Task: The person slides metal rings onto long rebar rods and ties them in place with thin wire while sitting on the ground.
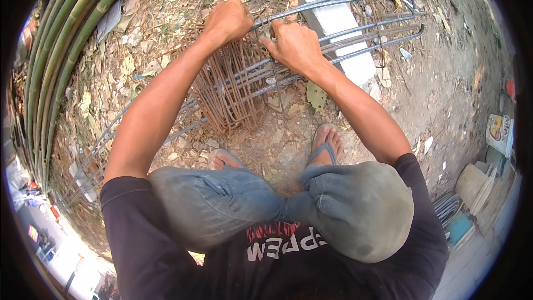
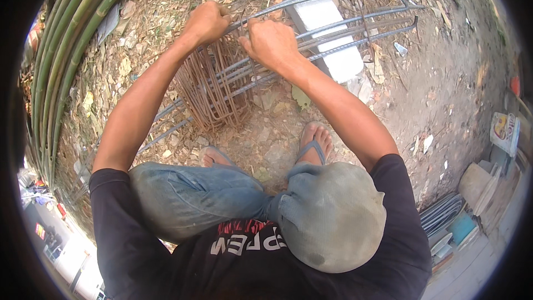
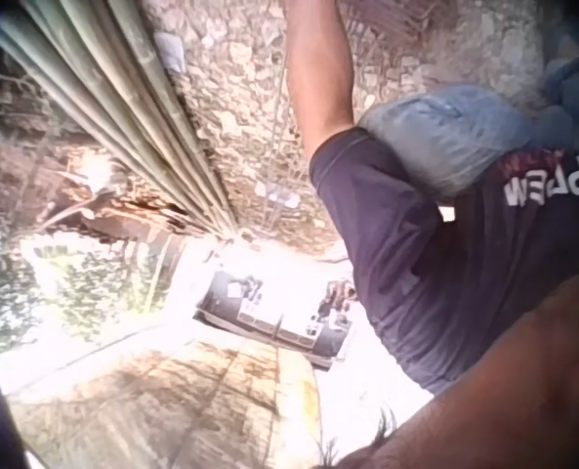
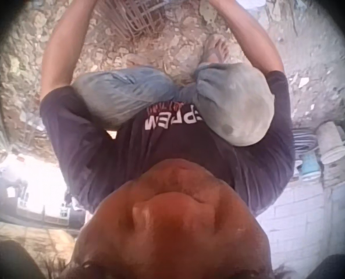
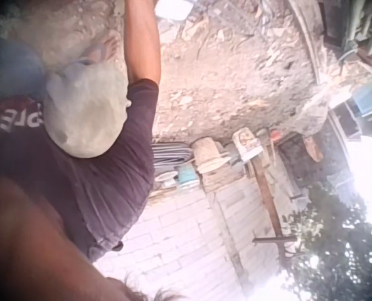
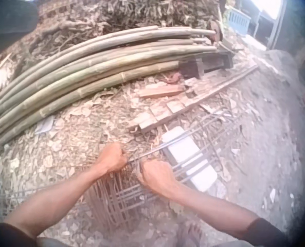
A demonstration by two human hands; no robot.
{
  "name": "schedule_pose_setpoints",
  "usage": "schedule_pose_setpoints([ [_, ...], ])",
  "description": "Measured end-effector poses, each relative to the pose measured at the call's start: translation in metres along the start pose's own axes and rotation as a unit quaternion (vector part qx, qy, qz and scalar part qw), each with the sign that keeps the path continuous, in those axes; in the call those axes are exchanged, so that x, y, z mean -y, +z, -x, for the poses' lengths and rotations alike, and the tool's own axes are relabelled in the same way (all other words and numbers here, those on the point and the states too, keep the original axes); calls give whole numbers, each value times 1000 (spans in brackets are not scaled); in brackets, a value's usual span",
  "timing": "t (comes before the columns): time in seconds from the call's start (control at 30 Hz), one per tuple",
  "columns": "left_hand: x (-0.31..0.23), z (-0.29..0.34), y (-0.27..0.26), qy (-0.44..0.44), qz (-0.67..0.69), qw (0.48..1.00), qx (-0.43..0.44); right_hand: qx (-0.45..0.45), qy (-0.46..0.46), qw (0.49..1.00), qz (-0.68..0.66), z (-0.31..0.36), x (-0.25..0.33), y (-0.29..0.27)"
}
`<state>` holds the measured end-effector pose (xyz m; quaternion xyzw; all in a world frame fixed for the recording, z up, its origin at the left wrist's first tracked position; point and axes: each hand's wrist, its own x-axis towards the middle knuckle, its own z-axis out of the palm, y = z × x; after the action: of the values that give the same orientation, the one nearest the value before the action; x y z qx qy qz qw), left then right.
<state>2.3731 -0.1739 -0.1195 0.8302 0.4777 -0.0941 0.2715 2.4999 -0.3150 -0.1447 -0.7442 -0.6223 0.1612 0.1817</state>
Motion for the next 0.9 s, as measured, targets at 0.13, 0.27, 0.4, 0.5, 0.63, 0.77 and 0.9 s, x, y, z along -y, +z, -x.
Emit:
schedule_pose_setpoints([
  [0.13, 18, -5, 0, -32, -4, 999, 20, 19, -7, 1000, -4, -8, 9, -1],
  [0.27, 19, -2, -8, -22, 26, 999, -19, -3, 38, 999, -34, -3, -1, -22],
  [0.4, 8, -2, -1, 3, 39, 998, -49, -28, -1, 1000, 4, 5, 3, -32],
  [0.5, 7, -11, 8, -33, 58, 998, -18, -91, -5, 994, 59, 5, -7, -22],
  [0.63, 4, -10, 10, -27, 57, 998, -20, -99, 6, 993, 67, 5, -20, -26],
  [0.77, 15, -8, 16, -27, 86, 995, -36, -110, -18, 994, 13, 4, -8, -28],
  [0.9, -3, 8, 8, 8, 73, 993, -96, -33, 14, 995, -93, 8, 12, -38],
])
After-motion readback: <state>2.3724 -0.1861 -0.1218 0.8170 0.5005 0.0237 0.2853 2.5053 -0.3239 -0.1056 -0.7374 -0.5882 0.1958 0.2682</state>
